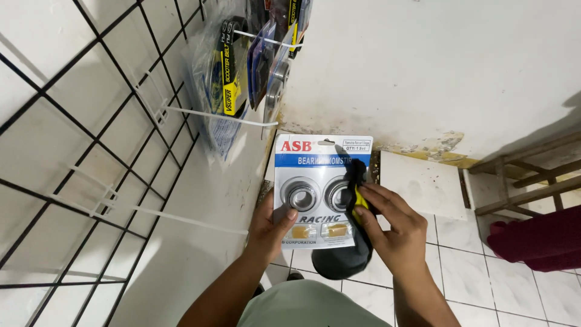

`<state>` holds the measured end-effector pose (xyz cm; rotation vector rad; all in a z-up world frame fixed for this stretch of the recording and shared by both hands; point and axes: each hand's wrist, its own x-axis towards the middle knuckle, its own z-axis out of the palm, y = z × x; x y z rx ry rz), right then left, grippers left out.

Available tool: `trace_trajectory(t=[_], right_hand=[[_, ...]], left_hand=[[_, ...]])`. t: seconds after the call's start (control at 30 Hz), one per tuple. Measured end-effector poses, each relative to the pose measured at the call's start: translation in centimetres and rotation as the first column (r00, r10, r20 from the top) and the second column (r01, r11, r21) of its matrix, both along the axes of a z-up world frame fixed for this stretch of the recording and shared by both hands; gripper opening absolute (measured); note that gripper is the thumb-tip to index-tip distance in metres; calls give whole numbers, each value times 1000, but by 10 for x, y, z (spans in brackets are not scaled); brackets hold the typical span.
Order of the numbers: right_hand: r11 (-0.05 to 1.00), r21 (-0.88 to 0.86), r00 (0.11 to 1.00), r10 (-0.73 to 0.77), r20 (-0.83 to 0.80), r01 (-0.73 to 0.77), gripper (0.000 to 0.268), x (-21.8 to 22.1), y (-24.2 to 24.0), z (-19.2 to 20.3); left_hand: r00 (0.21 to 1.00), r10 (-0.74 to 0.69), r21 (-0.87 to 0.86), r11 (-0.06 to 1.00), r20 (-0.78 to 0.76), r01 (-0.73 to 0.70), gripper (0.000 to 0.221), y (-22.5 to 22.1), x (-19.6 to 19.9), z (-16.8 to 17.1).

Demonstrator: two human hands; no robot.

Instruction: Cleaning a packaged bearing with a cloth and organizing it on a wire rack.

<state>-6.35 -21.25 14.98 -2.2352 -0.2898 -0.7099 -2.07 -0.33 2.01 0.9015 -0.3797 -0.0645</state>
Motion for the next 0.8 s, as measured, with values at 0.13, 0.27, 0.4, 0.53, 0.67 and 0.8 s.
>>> trace_trajectory(t=[0.13, 0.27, 0.4, 0.53, 0.67, 0.8], right_hand=[[1000, -16, 999, -26, 26, 27, 30, -1, -20, -14], [888, 428, 982, 190, -12, -167, 30, 4, -61, -34], [817, 546, 981, 131, 140, -187, 31, 7, -82, -36], [773, 614, 982, 63, 180, -162, 34, 5, -74, -40], [941, 226, 959, 212, 186, -252, 36, 8, -37, -27], [921, -390, 965, 119, 234, -19, 41, 11, -2, -6]], left_hand=[[1000, -23, -2, 1000, -1, 23, 50, -3, 5, -3], [1000, -19, -47, 999, -3, 19, 51, -4, 7, -5], [997, -4, 4, 1000, 75, 3, 51, -3, 5, 9], [1000, -18, -26, 999, 13, 18, 54, -4, 6, 5], [995, 60, 122, 990, 81, -69, 44, -3, 2, 29], [990, 110, 163, 979, 87, -123, 42, -2, 2, 31]])
